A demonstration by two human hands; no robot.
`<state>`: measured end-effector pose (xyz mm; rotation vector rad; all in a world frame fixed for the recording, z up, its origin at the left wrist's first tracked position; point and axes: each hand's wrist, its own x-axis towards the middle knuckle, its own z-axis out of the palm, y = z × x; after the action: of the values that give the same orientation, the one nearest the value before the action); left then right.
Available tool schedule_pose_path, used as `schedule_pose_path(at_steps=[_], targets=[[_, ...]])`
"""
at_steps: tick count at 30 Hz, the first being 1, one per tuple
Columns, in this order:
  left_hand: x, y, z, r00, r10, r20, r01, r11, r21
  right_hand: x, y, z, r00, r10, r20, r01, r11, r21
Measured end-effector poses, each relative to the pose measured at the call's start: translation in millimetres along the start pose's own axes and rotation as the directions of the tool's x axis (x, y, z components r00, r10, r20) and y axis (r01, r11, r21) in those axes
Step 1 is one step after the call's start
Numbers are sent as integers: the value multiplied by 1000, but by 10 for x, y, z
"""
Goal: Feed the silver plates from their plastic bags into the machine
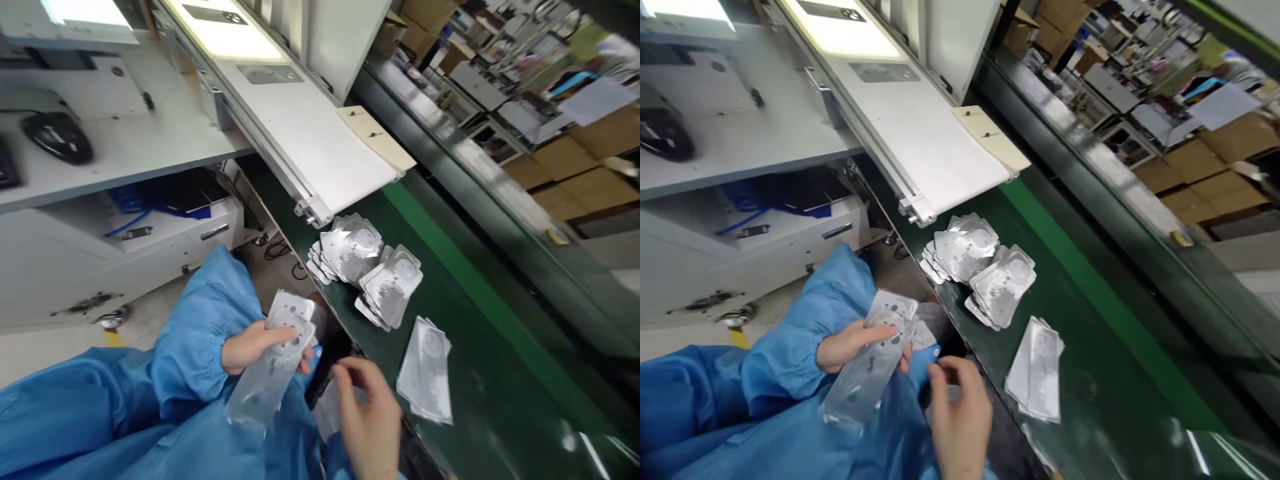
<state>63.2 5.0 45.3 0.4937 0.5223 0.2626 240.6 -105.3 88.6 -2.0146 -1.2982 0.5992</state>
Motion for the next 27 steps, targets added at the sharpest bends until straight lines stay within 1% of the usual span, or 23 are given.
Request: schedule_pose_path(at_steps=[1,2,3,4,5,6,8,10,11,12,13,14,16,17,18,19,20,21,22,23,24,26,27], targets=[[-108,-91,-27,999,-33,5,33,999,-21,59,7,-69,999,-15,-33,15,1000,-13],[-205,-192,-43,998,-53,24,54,997,-47,122,-3,-111,999,-31,-11,31,1000,-4],[-290,-294,-53,997,-65,50,69,995,-75,187,-30,-120,997,-54,57,52,998,29],[-363,-386,-59,994,-74,79,82,992,-101,250,-72,-93,984,-84,158,72,994,81],[-423,-462,-65,992,-80,101,91,989,-116,310,-124,-37,955,-117,272,81,987,139],[-471,-517,-75,989,-86,118,100,988,-114,366,-180,38,915,-143,378,75,979,188],[-538,-562,-109,984,-82,156,95,993,-75,456,-291,196,830,-149,538,24,972,232],[-575,-550,-153,973,-57,223,65,998,-25,523,-409,293,769,-124,627,-20,976,217],[-586,-537,-174,967,-39,254,46,999,-18,556,-480,304,752,-115,649,-18,981,195],[-592,-525,-194,961,-21,276,30,999,-27,596,-560,289,745,-116,657,7,986,166],[-592,-517,-212,961,-2,278,15,999,-43,651,-651,249,749,-127,650,53,990,131],[-586,-514,-230,962,14,273,3,998,-61,730,-750,188,764,-150,628,116,989,94],[-553,-517,-274,974,32,226,-18,998,-68,994,-963,20,826,-227,515,247,969,31],[-530,-518,-299,978,39,203,-28,998,-58,1190,-1071,-78,866,-279,416,299,954,18],[-506,-515,-325,983,50,174,-43,998,-45,1433,-1175,-177,900,-327,289,337,941,16],[-483,-506,-351,986,58,153,-53,998,-32,1717,-1273,-267,923,-354,148,355,935,21],[-464,-491,-375,989,63,133,-61,998,-18,2032,-1361,-340,937,-349,4,349,937,31],[-451,-469,-397,991,69,115,-69,998,0,2365,-1437,-388,943,-315,-103,320,947,36],[-442,-443,-416,993,71,96,-73,997,19,2698,-1501,-407,955,-248,-163,255,966,26],[-436,-413,-433,994,71,77,-74,996,39,3016,-1554,-397,963,-192,-188,195,981,-5],[-433,-383,-449,996,70,60,-73,996,54,3302,-1597,-363,966,-165,-200,163,986,-26],[-426,-332,-480,997,69,24,-70,996,57,3745,-1657,-256,968,-143,-204,128,988,-86],[-421,-315,-496,998,66,12,-66,997,48,3894,-1675,-201,966,-153,-209,130,984,-119]])
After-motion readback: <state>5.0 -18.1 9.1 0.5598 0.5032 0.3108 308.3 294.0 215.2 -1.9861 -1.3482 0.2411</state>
